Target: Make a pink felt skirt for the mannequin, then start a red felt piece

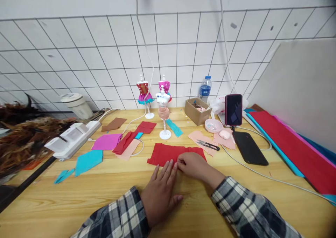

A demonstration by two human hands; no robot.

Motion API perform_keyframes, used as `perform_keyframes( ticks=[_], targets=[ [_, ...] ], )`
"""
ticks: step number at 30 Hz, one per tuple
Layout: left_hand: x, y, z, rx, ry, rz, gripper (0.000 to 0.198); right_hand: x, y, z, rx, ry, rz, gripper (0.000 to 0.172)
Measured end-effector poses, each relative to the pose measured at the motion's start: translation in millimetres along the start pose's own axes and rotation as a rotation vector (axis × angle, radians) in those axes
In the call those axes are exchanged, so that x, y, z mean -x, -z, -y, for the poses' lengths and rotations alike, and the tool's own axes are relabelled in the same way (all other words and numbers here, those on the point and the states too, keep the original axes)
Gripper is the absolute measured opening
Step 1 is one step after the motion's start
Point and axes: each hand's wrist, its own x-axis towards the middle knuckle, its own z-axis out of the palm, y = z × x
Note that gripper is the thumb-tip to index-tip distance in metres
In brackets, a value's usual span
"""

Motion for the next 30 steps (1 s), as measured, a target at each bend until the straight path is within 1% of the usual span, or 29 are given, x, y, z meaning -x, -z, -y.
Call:
perform_keyframes(
  ticks=[4,6,8,9,11,14,19,20,22,25,28,30],
  targets=[
    [-1.1,-7.3,3.8,-0.035,-0.011,-0.02,0.08,11.2,5.9,-10.1,-0.102,0.031,0.034,0.024],
    [-0.8,-8.4,5.1,-0.058,-0.016,-0.042,0.081,20.1,9.9,-12.7,-0.119,0.043,-0.007,0.026],
    [-0.4,-8.1,6.8,-0.079,-0.009,-0.076,0.082,27.5,13.9,-13.5,-0.07,0.066,-0.081,0.03],
    [-0.3,-7.7,7.9,-0.088,-0.005,-0.093,0.082,30.0,15.6,-13.4,-0.036,0.071,-0.108,0.03],
    [-0.2,-6.7,10.5,-0.101,0.001,-0.124,0.083,32.2,17.8,-13.1,0.019,0.056,-0.116,0.022],
    [-0.4,-5.4,13.4,-0.107,0.008,-0.142,0.082,31.2,18.4,-15.0,0.045,0.024,-0.068,0.01],
    [-0.7,-4.2,14.4,-0.091,0.021,-0.12,0.078,28.2,19.1,-25.9,0.01,-0.001,-0.036,0.005],
    [-0.7,-4.2,14.4,-0.082,0.025,-0.117,0.078,27.5,19.7,-28.1,-0.014,-0.009,-0.024,0.006],
    [-0.6,-4.1,14.2,-0.067,0.032,-0.114,0.078,25.6,20.7,-31.0,-0.054,-0.031,0.002,0.015],
    [-0.2,-3.8,12.8,-0.059,0.04,-0.113,0.077,22.3,19.6,-31.3,-0.032,-0.063,-0.002,0.027],
    [-0.1,-3.7,10.3,-0.066,0.057,-0.107,0.074,20.2,16.3,-29.1,0.042,-0.087,-0.055,0.028],
    [-0.2,-4.4,8.9,-0.072,0.067,-0.105,0.073,19.8,15.0,-28.1,0.084,-0.105,-0.067,0.026]
  ],
)
